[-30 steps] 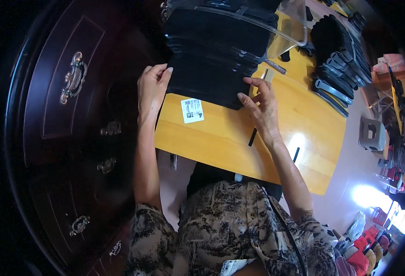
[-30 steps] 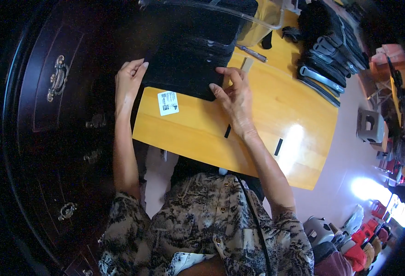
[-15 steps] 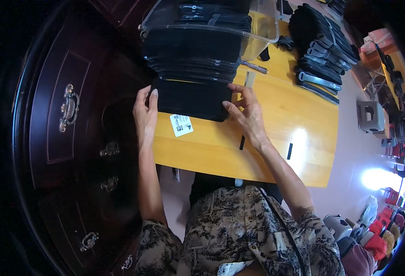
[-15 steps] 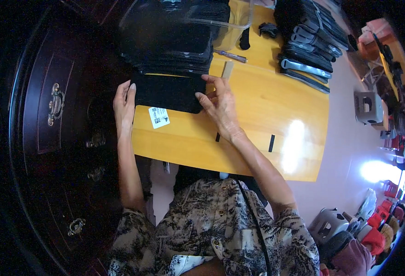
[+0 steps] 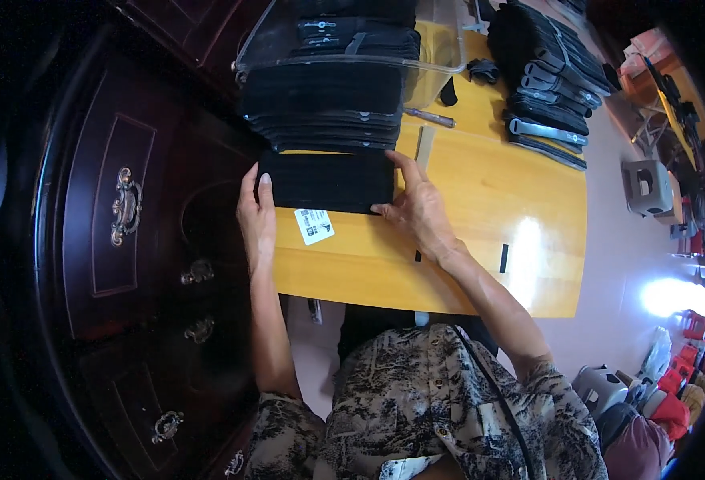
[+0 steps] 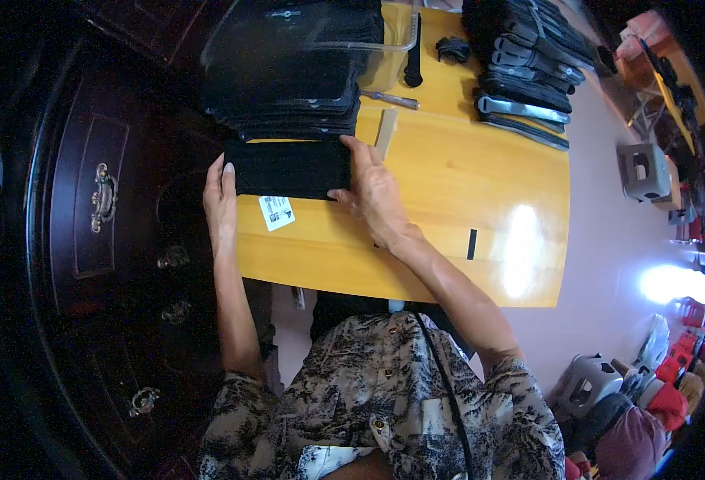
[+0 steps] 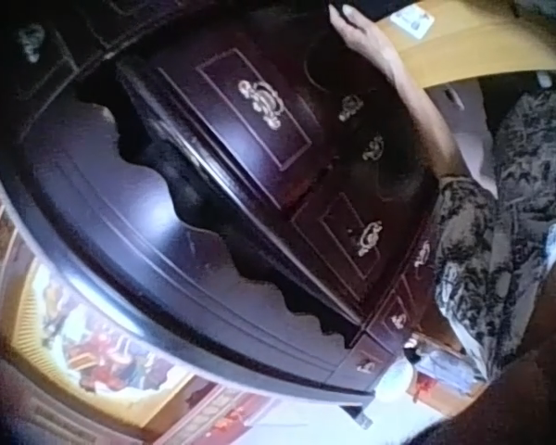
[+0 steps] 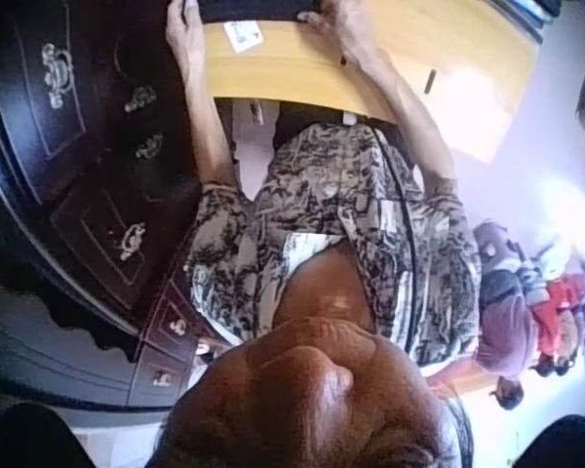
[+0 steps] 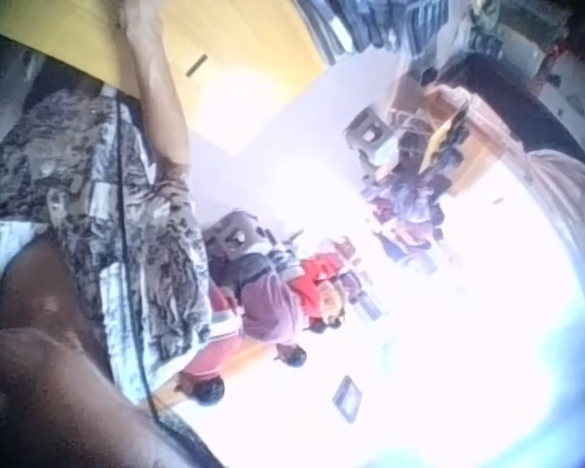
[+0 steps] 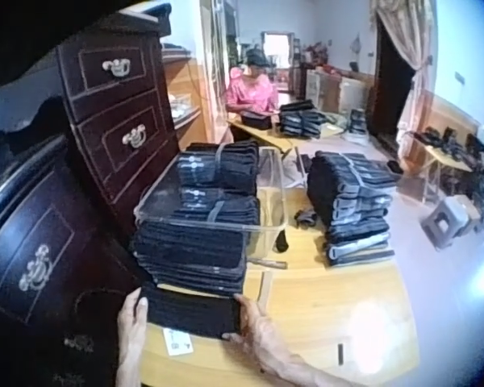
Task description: Assembling or inspecting flexible black straps by peeling off layers and aligning them on a wooden table.
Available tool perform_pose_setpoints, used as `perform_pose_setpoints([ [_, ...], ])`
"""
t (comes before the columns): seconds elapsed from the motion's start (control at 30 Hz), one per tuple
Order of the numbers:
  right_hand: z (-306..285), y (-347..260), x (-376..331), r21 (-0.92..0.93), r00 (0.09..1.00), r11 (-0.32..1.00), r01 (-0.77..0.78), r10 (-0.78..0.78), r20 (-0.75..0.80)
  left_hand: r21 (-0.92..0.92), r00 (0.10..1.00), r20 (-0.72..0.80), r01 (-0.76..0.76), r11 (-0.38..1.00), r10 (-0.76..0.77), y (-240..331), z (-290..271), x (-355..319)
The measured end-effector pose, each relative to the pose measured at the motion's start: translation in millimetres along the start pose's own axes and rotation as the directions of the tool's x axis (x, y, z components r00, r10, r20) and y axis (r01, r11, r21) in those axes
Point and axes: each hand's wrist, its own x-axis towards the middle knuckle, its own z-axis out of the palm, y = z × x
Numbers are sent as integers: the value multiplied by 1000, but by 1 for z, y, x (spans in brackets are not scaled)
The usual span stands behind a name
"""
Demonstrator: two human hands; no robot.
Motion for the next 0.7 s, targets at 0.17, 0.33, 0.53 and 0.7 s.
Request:
perform_pose_setpoints([
  [0.17, -3, 0, 5, -44, 997, 997, 69, -70, -36, -24, 1000, 9, 10, 1000, -10, -4, 1, 4],
  [0.33, -6, 4, -1, -36, 996, 997, 69, -71, -52, -15, 997, 33, 65, 998, -65, 11, 6, -1],
  [0.53, -20, 10, -11, 95, 999, 994, 48, -48, -10, -25, 1000, -11, -1, 1000, 1, 20, 4, -13],
  [0.7, -72, 32, -30, -11, 987, 999, 41, -42, -154, 68, 956, -128, -259, 964, 266, 23, -2, -44],
])
